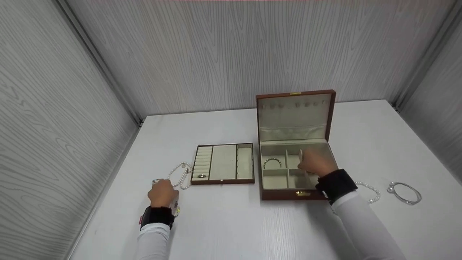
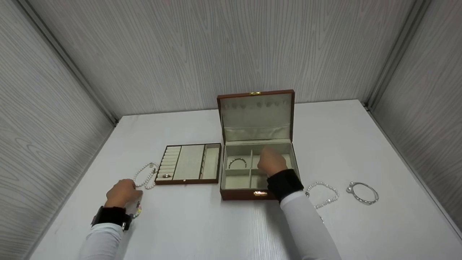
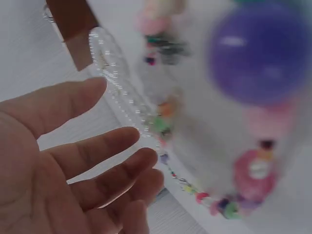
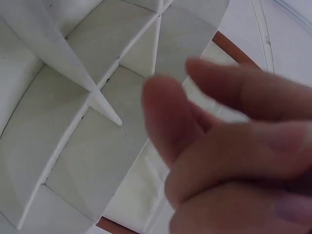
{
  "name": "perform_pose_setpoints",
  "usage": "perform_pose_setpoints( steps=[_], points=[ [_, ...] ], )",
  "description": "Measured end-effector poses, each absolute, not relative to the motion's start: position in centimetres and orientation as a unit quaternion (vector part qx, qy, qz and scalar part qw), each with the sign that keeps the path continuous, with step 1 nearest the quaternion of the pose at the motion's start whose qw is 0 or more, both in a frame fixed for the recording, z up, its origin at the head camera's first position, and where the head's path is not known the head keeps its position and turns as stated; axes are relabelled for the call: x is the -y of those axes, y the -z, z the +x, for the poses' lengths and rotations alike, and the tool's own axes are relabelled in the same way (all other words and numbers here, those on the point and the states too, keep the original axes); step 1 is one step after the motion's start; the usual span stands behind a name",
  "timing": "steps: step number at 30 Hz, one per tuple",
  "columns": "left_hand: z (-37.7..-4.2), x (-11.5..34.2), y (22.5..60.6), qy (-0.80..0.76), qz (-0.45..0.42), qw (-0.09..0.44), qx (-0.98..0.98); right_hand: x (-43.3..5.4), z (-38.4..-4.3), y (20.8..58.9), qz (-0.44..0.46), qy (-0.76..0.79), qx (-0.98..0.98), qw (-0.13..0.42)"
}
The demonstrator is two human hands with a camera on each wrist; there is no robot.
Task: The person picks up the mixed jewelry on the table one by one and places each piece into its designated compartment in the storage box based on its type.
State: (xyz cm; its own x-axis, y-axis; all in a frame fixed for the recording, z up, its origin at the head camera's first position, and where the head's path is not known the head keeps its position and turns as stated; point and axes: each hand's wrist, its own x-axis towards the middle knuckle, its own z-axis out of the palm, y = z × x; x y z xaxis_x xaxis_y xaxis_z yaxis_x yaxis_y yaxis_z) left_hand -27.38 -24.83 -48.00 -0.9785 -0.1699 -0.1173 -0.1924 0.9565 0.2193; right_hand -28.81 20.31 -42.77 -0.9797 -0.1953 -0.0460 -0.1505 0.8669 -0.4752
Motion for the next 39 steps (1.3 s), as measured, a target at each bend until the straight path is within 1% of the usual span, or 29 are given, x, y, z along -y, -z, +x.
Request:
perform_pose_setpoints(
  steps=[2, 4, 10, 12, 14, 19, 25, 28, 34, 39],
  points=[
    [-27.4, 24.7, 48.5, -0.123, -0.09, 0.067, -0.986, -20.3, -28.7, 42.8, -0.085, 0.264, -0.958, 0.07],
    [-27.5, 24.4, 48.7, -0.128, -0.087, 0.064, -0.986, -20.2, -28.7, 42.8, -0.082, 0.263, -0.958, 0.078],
    [-27.9, 23.7, 48.9, -0.134, -0.071, -0.005, -0.988, -18.2, -28.9, 42.0, -0.082, 0.245, -0.963, 0.081],
    [-27.8, 23.6, 48.9, -0.14, -0.064, -0.019, -0.988, -17.1, -28.9, 41.7, -0.091, 0.254, -0.96, 0.079],
    [-27.8, 23.7, 48.9, -0.151, -0.063, -0.014, -0.986, -16.0, -28.9, 41.6, -0.105, 0.259, -0.957, 0.076],
    [-27.6, 23.4, 47.6, -0.179, -0.066, 0.03, -0.981, -14.3, -28.6, 41.7, -0.117, 0.241, -0.96, 0.086],
    [-27.3, 21.7, 44.9, -0.234, -0.05, 0.02, -0.971, -13.3, -28.5, 41.9, -0.116, 0.243, -0.958, 0.094],
    [-26.7, 20.1, 43.4, -0.243, -0.034, 0.01, -0.969, -12.7, -28.3, 41.9, -0.131, 0.262, -0.952, 0.09],
    [-25.4, 16.5, 41.3, -0.25, 0.026, -0.022, -0.968, -11.0, -27.8, 42.1, -0.215, 0.315, -0.923, 0.06],
    [-24.5, 13.7, 40.7, -0.25, 0.101, -0.043, -0.962, -9.0, -27.0, 42.3, -0.237, 0.359, -0.9, 0.075]
  ],
)
